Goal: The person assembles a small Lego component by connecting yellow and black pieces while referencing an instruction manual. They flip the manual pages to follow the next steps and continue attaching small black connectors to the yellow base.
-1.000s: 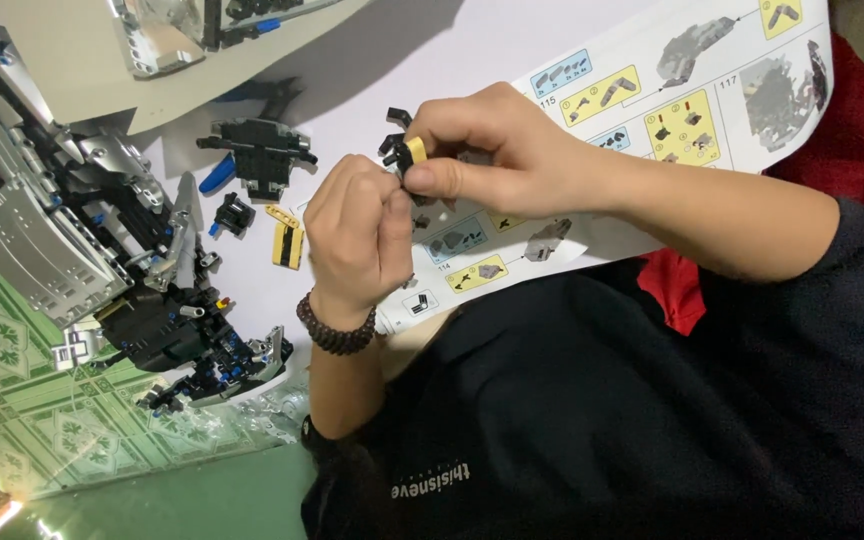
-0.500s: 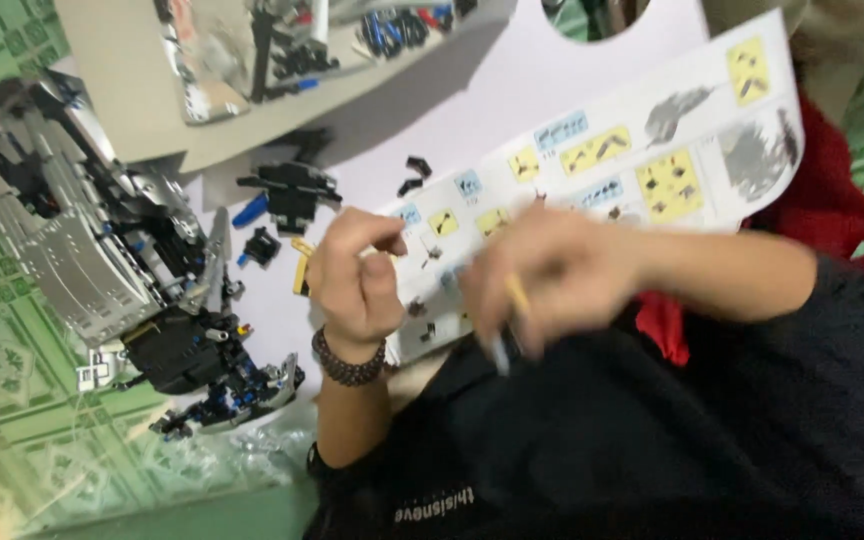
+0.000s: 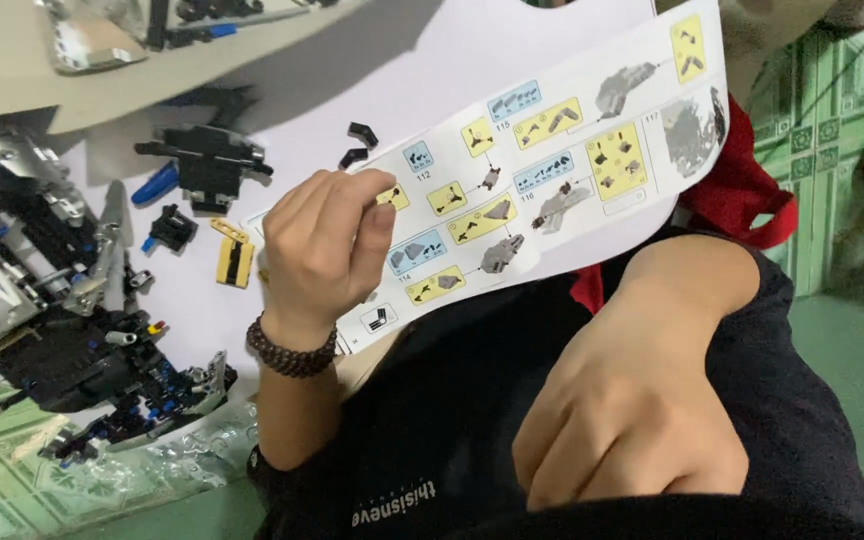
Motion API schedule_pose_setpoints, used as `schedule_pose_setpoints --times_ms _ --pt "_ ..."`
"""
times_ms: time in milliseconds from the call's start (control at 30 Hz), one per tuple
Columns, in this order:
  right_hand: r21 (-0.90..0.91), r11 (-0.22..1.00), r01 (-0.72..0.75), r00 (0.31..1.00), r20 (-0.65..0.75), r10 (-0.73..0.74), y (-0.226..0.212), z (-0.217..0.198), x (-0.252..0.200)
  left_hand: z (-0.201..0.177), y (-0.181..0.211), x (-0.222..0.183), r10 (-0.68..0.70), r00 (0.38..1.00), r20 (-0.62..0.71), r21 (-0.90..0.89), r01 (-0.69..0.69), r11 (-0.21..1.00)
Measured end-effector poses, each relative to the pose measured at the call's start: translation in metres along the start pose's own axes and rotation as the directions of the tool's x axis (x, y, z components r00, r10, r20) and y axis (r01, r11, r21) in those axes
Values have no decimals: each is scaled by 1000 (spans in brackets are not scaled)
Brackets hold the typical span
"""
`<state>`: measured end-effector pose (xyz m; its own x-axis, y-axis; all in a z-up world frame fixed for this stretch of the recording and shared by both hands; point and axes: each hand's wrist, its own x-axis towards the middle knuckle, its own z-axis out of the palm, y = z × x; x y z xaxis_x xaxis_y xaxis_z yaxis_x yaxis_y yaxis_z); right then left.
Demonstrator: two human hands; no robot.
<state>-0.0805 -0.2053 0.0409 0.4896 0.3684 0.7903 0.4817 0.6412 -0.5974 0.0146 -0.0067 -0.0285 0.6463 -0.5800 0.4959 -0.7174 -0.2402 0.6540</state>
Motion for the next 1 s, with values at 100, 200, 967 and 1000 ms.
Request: schedule_pose_setpoints --times_ms 100,200,967,1000 --pt "-67 998 9 1000 26 -8 -3 -5 0 -4 6 4 -25 999 36 20 24 1000" --pt "-119 993 27 998 57 -20 -8 -15 -3 -2 4 2 -19 998 53 38 17 999" --pt "-548 827 125 982 186 -25 -13 -28 16 -4 10 4 -106 992 70 131 96 987" --pt "-674 733 -89 995 -32 91 -15 -13 16 -3 9 4 -81 994 69 116 72 991"
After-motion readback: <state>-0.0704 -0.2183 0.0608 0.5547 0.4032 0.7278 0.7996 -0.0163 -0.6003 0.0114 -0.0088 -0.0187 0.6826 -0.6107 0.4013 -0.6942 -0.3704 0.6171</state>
